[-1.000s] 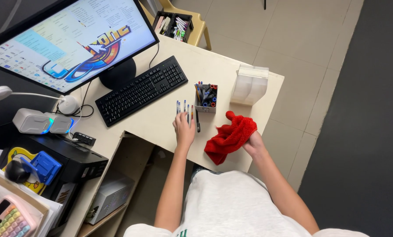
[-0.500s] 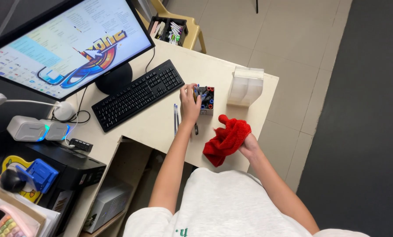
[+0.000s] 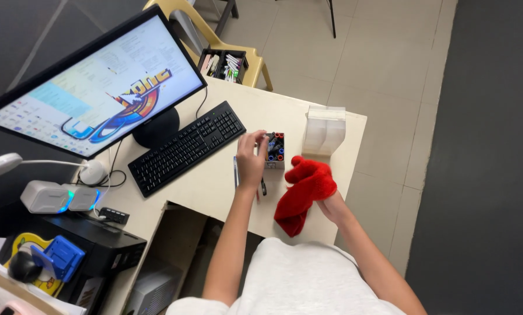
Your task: The person wipes a white plastic organizer with a red cloth, then places it on the desk. They proceed to pick up several pens and markers from a pen holder, wipe each one individually with the cloth, and place them on the desk surface.
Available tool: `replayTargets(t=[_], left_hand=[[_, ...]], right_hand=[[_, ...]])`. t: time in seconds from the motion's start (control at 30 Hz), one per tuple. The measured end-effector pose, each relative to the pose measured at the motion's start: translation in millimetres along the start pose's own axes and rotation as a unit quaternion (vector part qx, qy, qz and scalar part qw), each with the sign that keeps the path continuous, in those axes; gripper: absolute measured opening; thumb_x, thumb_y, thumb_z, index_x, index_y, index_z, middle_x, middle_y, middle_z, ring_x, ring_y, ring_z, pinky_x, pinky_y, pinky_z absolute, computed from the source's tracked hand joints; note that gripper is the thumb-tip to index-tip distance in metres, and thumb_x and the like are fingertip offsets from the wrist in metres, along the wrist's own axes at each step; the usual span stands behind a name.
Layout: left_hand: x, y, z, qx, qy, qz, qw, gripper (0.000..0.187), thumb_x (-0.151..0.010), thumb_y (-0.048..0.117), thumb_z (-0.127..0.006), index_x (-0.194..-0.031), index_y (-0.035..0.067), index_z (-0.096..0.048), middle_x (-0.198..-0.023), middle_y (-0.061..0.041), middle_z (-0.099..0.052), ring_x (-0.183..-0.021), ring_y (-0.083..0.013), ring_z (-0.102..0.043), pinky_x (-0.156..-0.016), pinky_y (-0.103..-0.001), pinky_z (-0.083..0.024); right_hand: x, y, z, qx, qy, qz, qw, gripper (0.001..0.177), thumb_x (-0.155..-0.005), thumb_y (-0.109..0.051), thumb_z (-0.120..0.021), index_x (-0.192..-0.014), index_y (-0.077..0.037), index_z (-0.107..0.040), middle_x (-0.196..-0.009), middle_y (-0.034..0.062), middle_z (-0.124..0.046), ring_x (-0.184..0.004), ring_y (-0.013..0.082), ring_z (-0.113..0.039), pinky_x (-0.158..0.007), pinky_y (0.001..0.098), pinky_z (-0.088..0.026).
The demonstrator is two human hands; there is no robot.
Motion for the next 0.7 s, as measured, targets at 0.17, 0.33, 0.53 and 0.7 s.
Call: replayTargets(t=[0.17,0.33,0.53,0.7], left_hand=[[21.3,56.5,3.4,0.138,-0.07,-0.033,0.987,0.013,-0.095,0.013,-0.074,-0.107,0.009,-0.072,-0.098,-0.004,-0.071,-0.086,-0.013,-0.071,-0.079,-0.026,-0.061],[31.7,57.7,-4.8,0.156,-0.074,0.037,0.984,0.012,-0.087,0.004,-0.081,-0.099,0.003,-0.076,-0.088,-0.007,-0.068,-0.076,-0.0171,-0.062,-0.073,-0.027,-0.054],[23.9,-5.1,-15.1,0.475,-0.088,0.217,0.849,0.008,-0.094,0.004,-0.077,-0.101,0.003,-0.073,-0.092,-0.006,-0.073,-0.085,-0.0095,-0.066,-0.08,-0.024,-0.054],[18.4,-24.2,5.2,0.503,0.022,0.189,0.843,0.008,-0.099,0.007,-0.075,-0.105,0.004,-0.071,-0.097,-0.006,-0.073,-0.09,-0.0115,-0.067,-0.086,-0.026,-0.056]], right_hand=[[-32.7,40.7,62.3,0.086,-0.03,0.049,0.995,0.049,-0.103,-0.026,-0.055,-0.146,-0.004,-0.049,-0.137,0.0052,-0.06,-0.122,0.0166,-0.06,-0.103,0.0357,-0.051],[-52.1,35.4,48.5,0.171,-0.037,0.119,0.977,0.04,-0.101,-0.018,-0.064,-0.136,-0.001,-0.056,-0.126,0.0058,-0.064,-0.11,0.0146,-0.06,-0.093,0.0359,-0.053],[-38.5,31.7,32.3,0.23,-0.001,0.053,0.972,0.025,-0.102,-0.02,-0.06,-0.12,-0.003,-0.061,-0.111,0.0018,-0.065,-0.101,0.0098,-0.06,-0.086,0.0278,-0.054],[-18.1,41.5,43.6,0.246,-0.012,-0.009,0.969,0.021,-0.101,-0.02,-0.064,-0.111,-0.001,-0.062,-0.096,0.0081,-0.065,-0.087,0.0147,-0.059,-0.076,0.0318,-0.053]])
Point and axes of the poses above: each hand's wrist, its own x-axis away from the middle knuckle, its own z-axis out of the back of the hand, y = z × x, the point moved 3 cm from there along -x, towards the middle knuckle
